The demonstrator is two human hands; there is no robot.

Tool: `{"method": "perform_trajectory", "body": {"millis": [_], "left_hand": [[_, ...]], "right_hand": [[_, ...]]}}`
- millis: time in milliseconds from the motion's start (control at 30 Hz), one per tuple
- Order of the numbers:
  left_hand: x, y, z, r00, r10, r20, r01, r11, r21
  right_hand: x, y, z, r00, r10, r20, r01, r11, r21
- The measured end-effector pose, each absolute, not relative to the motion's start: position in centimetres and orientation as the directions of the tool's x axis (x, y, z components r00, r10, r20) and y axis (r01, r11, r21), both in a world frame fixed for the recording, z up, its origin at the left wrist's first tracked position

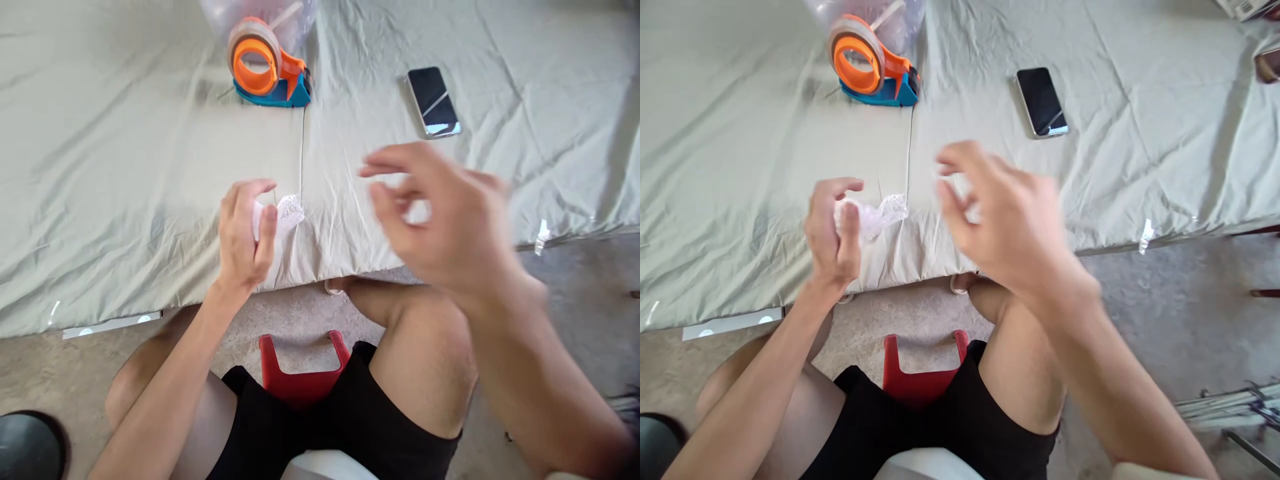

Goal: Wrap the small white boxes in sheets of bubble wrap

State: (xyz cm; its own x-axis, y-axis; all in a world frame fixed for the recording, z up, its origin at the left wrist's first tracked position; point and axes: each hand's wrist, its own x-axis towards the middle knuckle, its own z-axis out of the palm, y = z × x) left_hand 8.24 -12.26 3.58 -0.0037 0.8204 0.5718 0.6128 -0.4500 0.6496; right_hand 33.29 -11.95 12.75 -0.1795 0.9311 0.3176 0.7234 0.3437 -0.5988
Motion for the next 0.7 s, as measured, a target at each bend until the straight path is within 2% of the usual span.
{"method": "perform_trajectory", "body": {"millis": [67, 100, 267, 467, 700], "left_hand": [[8.0, -12.3, 3.9, -0.111, 0.764, 0.635, 0.637, -0.436, 0.636], [7.9, -12.4, 3.9, -0.148, 0.755, 0.639, 0.659, -0.406, 0.633], [7.5, -13.4, 3.8, -0.156, 0.861, 0.484, 0.762, -0.207, 0.613], [7.2, -14.6, 3.2, -0.094, 0.912, 0.399, 0.793, -0.174, 0.584], [5.6, -13.5, 0.3, -0.231, 0.933, 0.275, 0.646, -0.064, 0.761]], "right_hand": [[29.0, -9.5, 11.3, -0.384, 0.871, 0.306, 0.525, 0.479, -0.703], [27.6, -8.4, 10.3, -0.466, 0.823, 0.324, 0.45, 0.536, -0.714], [26.4, -6.2, 5.6, -0.623, 0.721, 0.303, 0.353, 0.605, -0.714], [27.2, -6.8, 3.8, -0.644, 0.757, 0.107, 0.368, 0.429, -0.825], [26.2, -6.4, 2.6, -0.476, 0.878, 0.04, 0.308, 0.209, -0.928]]}}
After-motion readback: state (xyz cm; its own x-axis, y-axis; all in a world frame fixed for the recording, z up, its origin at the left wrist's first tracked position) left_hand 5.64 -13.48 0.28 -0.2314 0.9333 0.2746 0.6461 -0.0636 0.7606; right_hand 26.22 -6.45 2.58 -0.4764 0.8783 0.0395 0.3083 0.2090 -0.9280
